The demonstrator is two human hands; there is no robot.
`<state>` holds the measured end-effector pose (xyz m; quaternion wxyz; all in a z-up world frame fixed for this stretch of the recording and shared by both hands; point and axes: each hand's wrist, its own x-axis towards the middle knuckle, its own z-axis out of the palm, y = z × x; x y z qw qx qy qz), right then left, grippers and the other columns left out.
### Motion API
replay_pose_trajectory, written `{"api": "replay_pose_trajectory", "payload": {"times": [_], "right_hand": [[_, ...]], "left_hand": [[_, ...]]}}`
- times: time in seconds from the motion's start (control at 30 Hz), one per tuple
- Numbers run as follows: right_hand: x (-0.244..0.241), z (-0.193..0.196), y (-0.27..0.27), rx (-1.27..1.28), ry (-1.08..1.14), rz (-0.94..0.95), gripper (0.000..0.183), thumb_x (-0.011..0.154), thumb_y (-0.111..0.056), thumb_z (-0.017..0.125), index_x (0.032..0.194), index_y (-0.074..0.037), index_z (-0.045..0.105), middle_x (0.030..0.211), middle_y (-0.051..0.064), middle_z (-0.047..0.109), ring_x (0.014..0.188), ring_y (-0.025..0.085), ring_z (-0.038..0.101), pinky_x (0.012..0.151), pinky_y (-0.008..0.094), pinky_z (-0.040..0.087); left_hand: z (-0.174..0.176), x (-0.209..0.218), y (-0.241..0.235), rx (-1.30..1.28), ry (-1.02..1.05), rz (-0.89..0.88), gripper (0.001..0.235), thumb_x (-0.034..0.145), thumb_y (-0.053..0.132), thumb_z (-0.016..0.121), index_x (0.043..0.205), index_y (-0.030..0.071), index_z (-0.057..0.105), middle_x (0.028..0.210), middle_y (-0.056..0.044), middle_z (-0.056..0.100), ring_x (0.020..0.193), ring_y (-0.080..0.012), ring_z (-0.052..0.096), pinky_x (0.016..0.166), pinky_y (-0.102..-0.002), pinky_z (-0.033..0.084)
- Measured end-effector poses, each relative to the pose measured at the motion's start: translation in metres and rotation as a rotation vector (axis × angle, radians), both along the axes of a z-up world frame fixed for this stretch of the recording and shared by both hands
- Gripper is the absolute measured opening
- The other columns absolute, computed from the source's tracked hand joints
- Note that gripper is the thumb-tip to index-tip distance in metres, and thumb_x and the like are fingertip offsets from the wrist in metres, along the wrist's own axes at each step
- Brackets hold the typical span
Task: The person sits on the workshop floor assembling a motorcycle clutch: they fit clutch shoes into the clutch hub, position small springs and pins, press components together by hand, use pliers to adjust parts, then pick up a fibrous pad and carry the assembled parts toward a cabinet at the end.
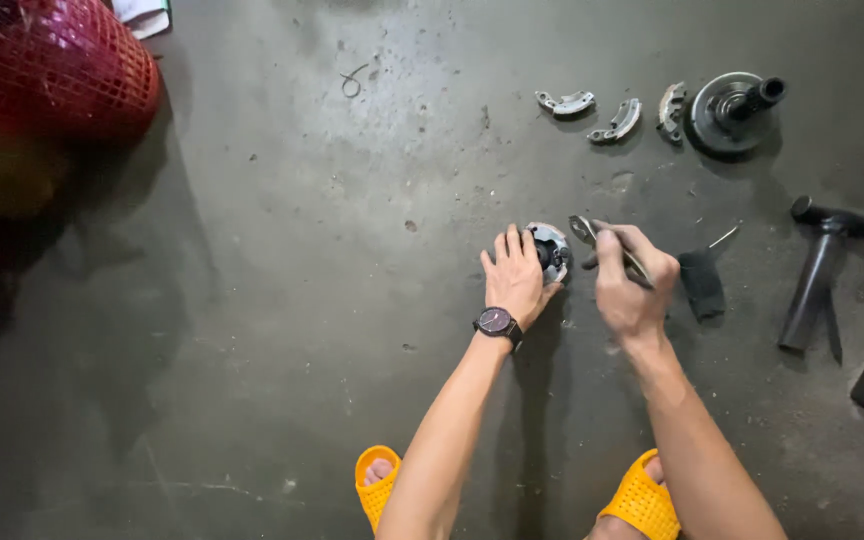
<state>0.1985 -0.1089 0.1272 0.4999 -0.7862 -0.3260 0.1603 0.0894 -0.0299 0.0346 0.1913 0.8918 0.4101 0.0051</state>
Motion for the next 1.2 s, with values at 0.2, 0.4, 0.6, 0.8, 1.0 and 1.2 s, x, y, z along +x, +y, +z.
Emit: {"api": "replay_pose_trajectory", "payload": {"times": [0.2, 0.4, 0.6, 0.8, 1.0, 1.2], "right_hand": [[-0.002, -0.07, -0.013, -0.226, -0.204, 0.103, 0.017, 0.098, -0.015, 0.068, 0.094, 0.001, 0.072, 0.071, 0.018, 0.066, 0.065, 0.023, 0.066, 0.062, 0.034, 0.05], [0.004, -0.012, -0.008, -0.172, 0.064, 0.013, 0.02, 0.101, -0.017, 0.061, 0.102, -0.001, 0.073, 0.074, 0.013, 0.07, 0.062, 0.019, 0.063, 0.057, 0.036, 0.048], [0.018, -0.03, -0.023, -0.081, -0.095, 0.055, 0.018, 0.101, -0.013, 0.064, 0.103, 0.003, 0.073, 0.08, 0.014, 0.07, 0.073, 0.016, 0.068, 0.067, 0.031, 0.052], [0.01, -0.03, -0.014, 0.179, -0.184, 0.016, 0.016, 0.102, -0.01, 0.06, 0.104, 0.001, 0.072, 0.085, 0.016, 0.071, 0.076, 0.019, 0.069, 0.07, 0.033, 0.053], [0.013, -0.043, -0.009, -0.201, -0.104, 0.015, 0.017, 0.096, -0.015, 0.066, 0.093, 0.0, 0.074, 0.072, 0.021, 0.068, 0.065, 0.026, 0.07, 0.063, 0.037, 0.051], [0.01, -0.106, -0.033, -0.223, 0.104, -0.066, 0.035, 0.099, -0.03, 0.066, 0.086, 0.002, 0.072, 0.069, 0.021, 0.065, 0.063, 0.023, 0.065, 0.058, 0.036, 0.049]], "left_hand": [[-0.02, 0.003, 0.002, -0.042, -0.011, -0.008, 0.097, 0.072, 0.038, 0.087, 0.146, -0.005, 0.042, 0.154, -0.025, 0.039, 0.142, -0.0403, 0.037, 0.11, -0.065, 0.034], [-0.025, -0.006, 0.011, 0.474, 0.016, -0.357, 0.086, 0.072, 0.034, 0.085, 0.145, 0.019, 0.043, 0.162, -0.016, 0.032, 0.15, -0.039, 0.026, 0.11, -0.075, 0.024], [-0.003, -0.003, -0.001, -0.184, 0.04, -0.026, 0.113, 0.068, 0.048, 0.087, 0.151, -0.004, 0.03, 0.158, -0.023, 0.029, 0.149, -0.0389, 0.027, 0.114, -0.073, 0.023], [-0.019, -0.002, -0.003, -0.021, 0.022, -0.048, 0.108, 0.072, 0.047, 0.086, 0.15, -0.007, 0.035, 0.155, -0.023, 0.038, 0.142, -0.0387, 0.038, 0.113, -0.069, 0.029], [-0.015, -0.003, -0.005, 0.001, 0.034, -0.077, 0.106, 0.069, 0.044, 0.085, 0.148, -0.008, 0.039, 0.152, -0.025, 0.041, 0.14, -0.0393, 0.04, 0.112, -0.069, 0.03], [-0.007, 0.004, 0.0, 0.04, 0.068, -0.078, 0.105, 0.069, 0.044, 0.084, 0.147, -0.007, 0.038, 0.152, -0.024, 0.041, 0.138, -0.0397, 0.042, 0.114, -0.068, 0.03]]}}
